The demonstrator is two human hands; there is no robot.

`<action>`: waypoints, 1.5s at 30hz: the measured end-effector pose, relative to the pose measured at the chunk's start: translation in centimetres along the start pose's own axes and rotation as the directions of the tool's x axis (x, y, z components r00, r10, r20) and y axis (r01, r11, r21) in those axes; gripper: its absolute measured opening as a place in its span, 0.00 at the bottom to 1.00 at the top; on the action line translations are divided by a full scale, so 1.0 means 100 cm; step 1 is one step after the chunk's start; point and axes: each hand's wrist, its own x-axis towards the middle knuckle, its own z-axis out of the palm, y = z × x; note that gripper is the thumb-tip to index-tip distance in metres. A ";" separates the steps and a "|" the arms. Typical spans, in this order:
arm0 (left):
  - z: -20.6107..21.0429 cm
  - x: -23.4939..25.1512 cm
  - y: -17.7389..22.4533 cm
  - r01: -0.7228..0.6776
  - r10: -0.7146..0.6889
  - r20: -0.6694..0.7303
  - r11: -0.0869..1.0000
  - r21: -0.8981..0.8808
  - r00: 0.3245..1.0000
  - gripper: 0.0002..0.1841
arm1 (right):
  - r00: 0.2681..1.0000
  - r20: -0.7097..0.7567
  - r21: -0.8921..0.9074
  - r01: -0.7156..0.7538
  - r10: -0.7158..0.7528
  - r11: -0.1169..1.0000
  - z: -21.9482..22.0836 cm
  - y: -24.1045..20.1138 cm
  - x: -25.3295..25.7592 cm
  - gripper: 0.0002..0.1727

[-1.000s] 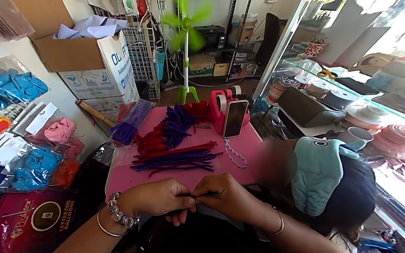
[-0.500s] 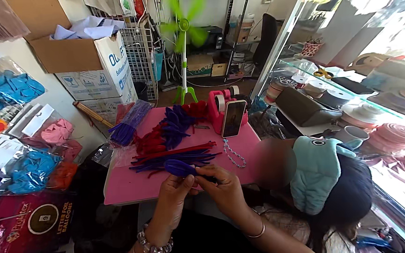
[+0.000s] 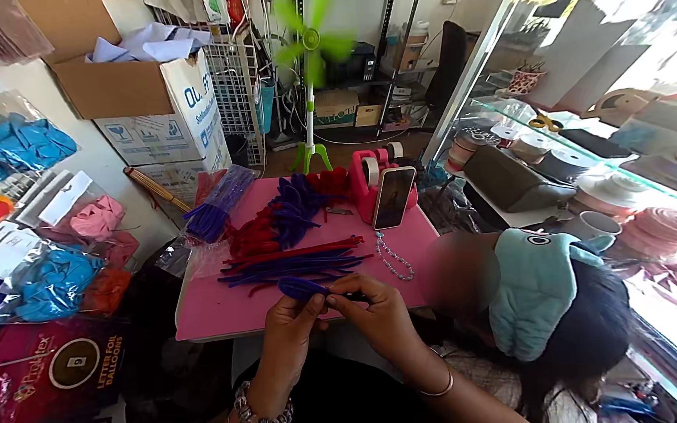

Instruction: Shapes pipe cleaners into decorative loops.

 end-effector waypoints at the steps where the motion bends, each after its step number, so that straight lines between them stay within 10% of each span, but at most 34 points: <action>1: -0.001 0.000 -0.001 -0.015 0.015 0.013 1.000 0.023 1.000 0.05 | 1.000 0.007 -0.010 -0.019 0.019 1.000 -0.002 -0.001 0.001 0.05; 15: 0.004 -0.004 -0.004 -0.047 0.047 -0.003 0.999 0.004 0.999 0.05 | 0.974 0.094 0.224 -0.221 0.204 0.949 -0.003 -0.003 0.000 0.04; 45: 0.005 -0.004 0.005 0.051 -0.050 -0.014 0.996 0.070 0.999 0.04 | 0.980 0.183 -0.116 -0.056 0.077 0.992 -0.017 -0.008 0.005 0.09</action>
